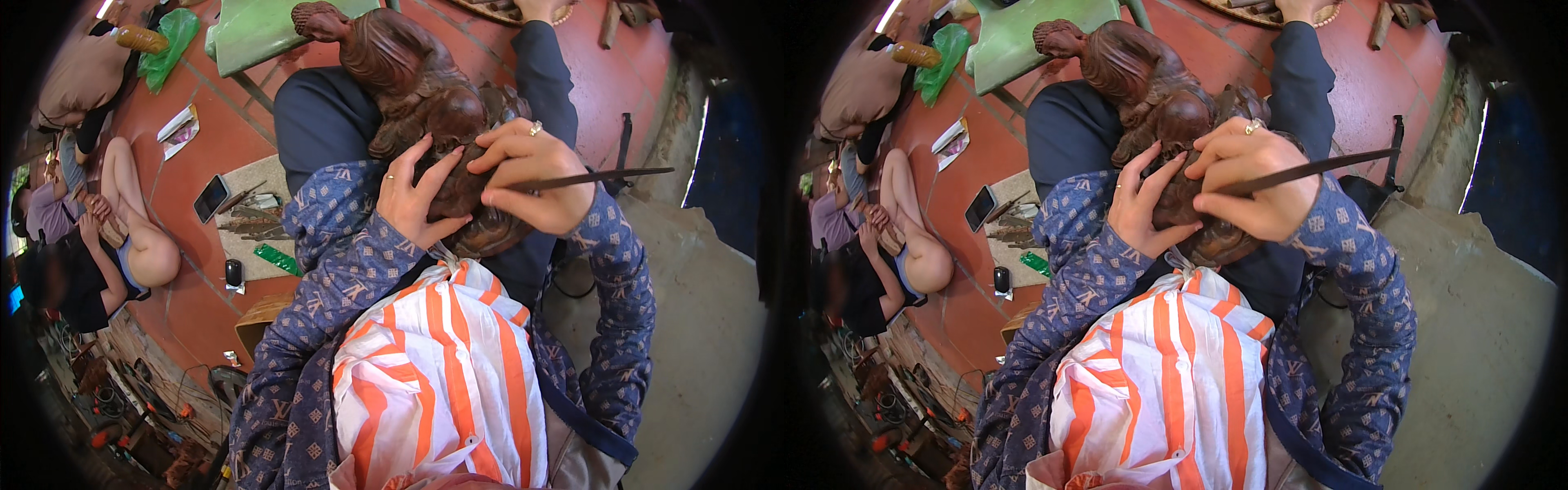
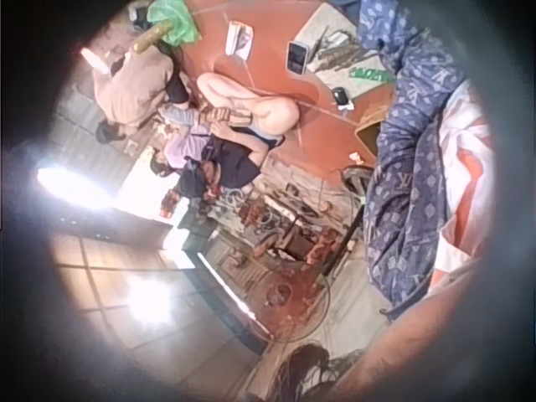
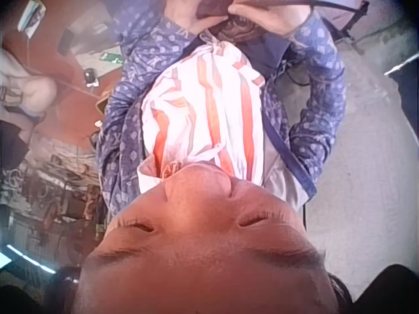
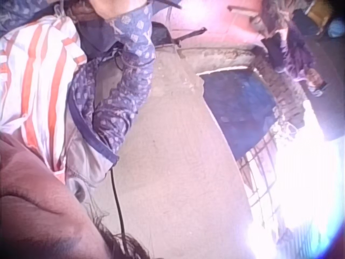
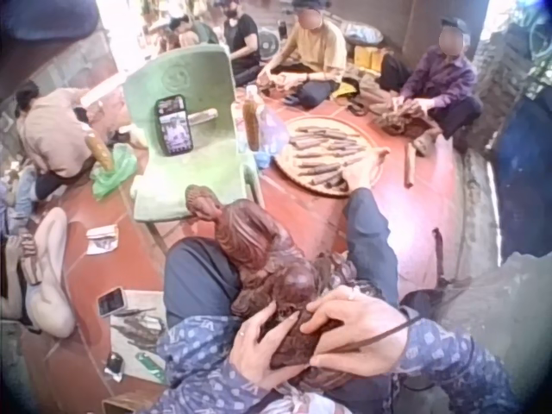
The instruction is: The person carves a wooden sculpture of a reclining figure using a small carving knife. They hold the sculpture on their lap and carefully shape the surface with precise hand movements.
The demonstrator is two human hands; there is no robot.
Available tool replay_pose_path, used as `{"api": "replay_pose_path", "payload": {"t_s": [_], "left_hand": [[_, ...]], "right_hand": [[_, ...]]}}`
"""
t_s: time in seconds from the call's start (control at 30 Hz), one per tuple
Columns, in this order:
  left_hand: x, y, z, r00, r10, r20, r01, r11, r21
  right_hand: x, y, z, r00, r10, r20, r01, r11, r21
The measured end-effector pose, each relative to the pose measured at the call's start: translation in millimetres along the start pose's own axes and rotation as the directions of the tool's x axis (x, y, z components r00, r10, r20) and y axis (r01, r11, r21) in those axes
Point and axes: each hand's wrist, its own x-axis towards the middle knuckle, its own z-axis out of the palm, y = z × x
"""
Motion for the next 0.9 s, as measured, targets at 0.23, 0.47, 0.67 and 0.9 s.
{"api": "replay_pose_path", "payload": {"t_s": [0.23,0.47,0.67,0.9], "left_hand": [[0,-1,0,1.0,0.005,-0.006,-0.006,1.0,-0.021],[-1,0,1,1.0,-0.014,-0.004,0.014,0.999,-0.037],[0,-2,3,1.0,-0.016,-0.011,0.016,0.999,-0.039],[2,3,-4,1.0,-0.001,0.012,0.002,0.997,-0.077]], "right_hand": [[4,7,-2,0.999,-0.049,-0.023,0.049,0.999,-0.015],[2,8,-2,1.0,-0.009,0.013,0.009,0.999,0.041],[2,0,-3,0.998,-0.065,0.002,0.065,0.998,-0.001],[-44,-4,-7,0.932,0.052,-0.358,0.006,0.987,0.16]]}}
